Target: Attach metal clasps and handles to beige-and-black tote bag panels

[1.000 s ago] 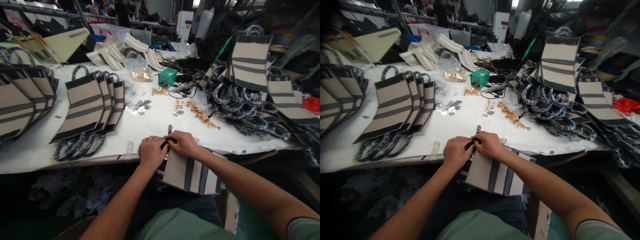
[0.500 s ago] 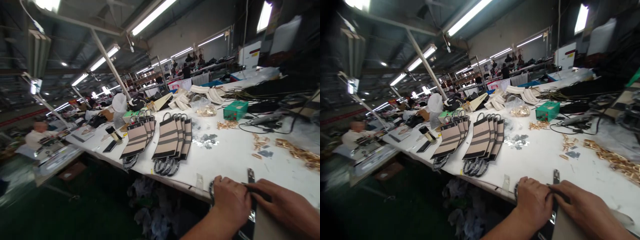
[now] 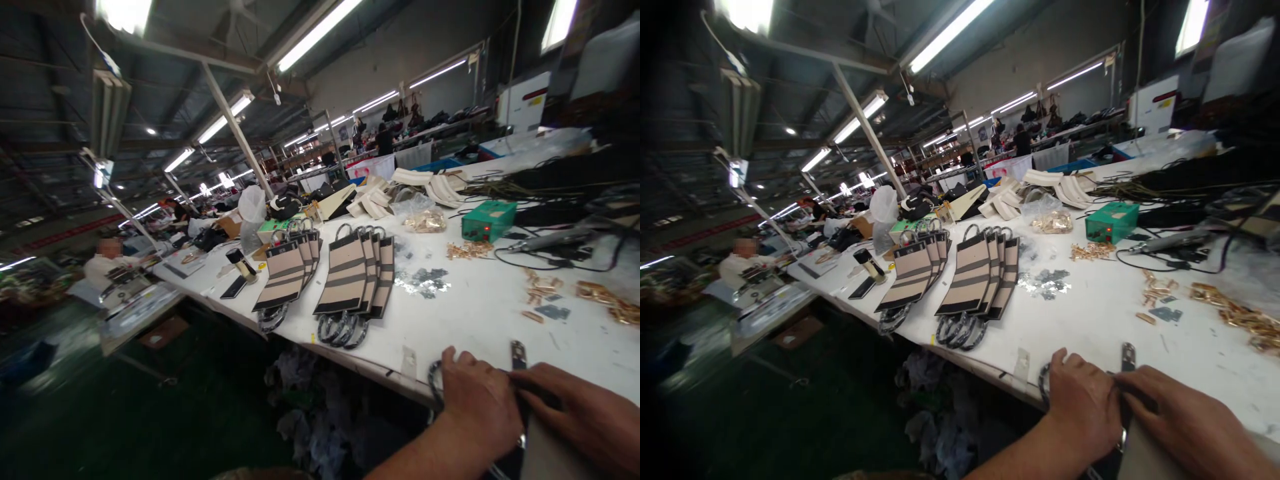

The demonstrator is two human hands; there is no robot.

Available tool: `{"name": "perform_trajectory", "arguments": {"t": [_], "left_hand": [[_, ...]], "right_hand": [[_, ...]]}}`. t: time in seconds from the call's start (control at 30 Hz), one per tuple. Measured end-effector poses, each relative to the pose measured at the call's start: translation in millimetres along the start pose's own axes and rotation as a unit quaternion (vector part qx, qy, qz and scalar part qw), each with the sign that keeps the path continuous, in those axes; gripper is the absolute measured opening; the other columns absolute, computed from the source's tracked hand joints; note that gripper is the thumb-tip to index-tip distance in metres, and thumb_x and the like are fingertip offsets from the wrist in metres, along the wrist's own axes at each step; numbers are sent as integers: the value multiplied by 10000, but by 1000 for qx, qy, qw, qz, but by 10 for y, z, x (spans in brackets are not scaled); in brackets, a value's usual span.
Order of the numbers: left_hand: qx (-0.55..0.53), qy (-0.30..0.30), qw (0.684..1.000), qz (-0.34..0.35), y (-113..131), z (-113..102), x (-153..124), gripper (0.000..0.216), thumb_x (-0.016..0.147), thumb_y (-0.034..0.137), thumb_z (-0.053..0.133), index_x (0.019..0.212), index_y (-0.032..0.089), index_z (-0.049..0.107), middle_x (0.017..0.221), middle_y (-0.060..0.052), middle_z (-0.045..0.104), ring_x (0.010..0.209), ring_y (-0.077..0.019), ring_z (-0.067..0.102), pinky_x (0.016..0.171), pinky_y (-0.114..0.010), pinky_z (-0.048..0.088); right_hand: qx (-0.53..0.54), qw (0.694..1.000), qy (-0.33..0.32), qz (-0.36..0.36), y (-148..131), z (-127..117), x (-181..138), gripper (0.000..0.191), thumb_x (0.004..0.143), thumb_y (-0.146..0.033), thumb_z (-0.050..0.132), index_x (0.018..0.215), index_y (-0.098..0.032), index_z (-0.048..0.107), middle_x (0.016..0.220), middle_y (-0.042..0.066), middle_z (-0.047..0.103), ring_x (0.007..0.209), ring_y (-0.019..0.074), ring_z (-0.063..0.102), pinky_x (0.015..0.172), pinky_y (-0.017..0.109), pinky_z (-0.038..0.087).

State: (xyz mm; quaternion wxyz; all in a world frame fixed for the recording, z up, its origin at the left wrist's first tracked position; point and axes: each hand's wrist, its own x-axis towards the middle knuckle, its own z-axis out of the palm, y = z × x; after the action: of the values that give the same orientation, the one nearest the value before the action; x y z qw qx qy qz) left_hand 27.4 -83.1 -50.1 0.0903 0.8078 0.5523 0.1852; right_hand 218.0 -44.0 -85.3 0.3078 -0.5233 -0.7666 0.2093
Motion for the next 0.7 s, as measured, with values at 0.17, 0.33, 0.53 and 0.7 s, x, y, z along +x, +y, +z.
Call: {"name": "perform_trajectory", "arguments": {"t": [0.17, 0.33, 0.53, 0.7], "left_hand": [[-12, 13, 1000, 0, -5, -72, 17, 191, 831, 348, 605, 890, 213, 727, 906, -127, 763, 929, -295, 633, 1019, -560, 406], [-80, -3, 997, 16, -12, -342, 39, 197, 891, 234, 576, 933, 255, 768, 910, -50, 764, 945, -229, 634, 955, -446, 465], [-135, 4, 991, 13, -172, -261, 152, 245, 891, 233, 620, 1089, 290, 754, 1015, -12, 763, 1043, -227, 620, 980, -421, 478], [-99, 12, 995, 10, -150, -276, 117, 259, 881, 252, 632, 1129, 250, 705, 1093, -33, 746, 1077, -242, 617, 975, -415, 484]], "right_hand": [[-20, 994, -103, 14, -206, -160, 24, 251, 805, -446, 594, 993, -415, 758, 1078, 49, 765, 929, 292, 734, 803, 432, 575], [-80, 991, -108, -1, -607, -419, 23, 283, 887, -322, 554, 1087, -283, 750, 1055, 47, 760, 978, 246, 702, 839, 353, 521], [-87, 990, -112, 17, -664, -461, 103, 237, 905, -256, 607, 1071, -280, 773, 1038, 20, 745, 958, 184, 675, 815, 273, 467], [-111, 986, -123, 23, -698, -473, 101, 193, 924, -299, 627, 1042, -302, 780, 1044, 5, 736, 971, 180, 664, 798, 275, 445]]}}
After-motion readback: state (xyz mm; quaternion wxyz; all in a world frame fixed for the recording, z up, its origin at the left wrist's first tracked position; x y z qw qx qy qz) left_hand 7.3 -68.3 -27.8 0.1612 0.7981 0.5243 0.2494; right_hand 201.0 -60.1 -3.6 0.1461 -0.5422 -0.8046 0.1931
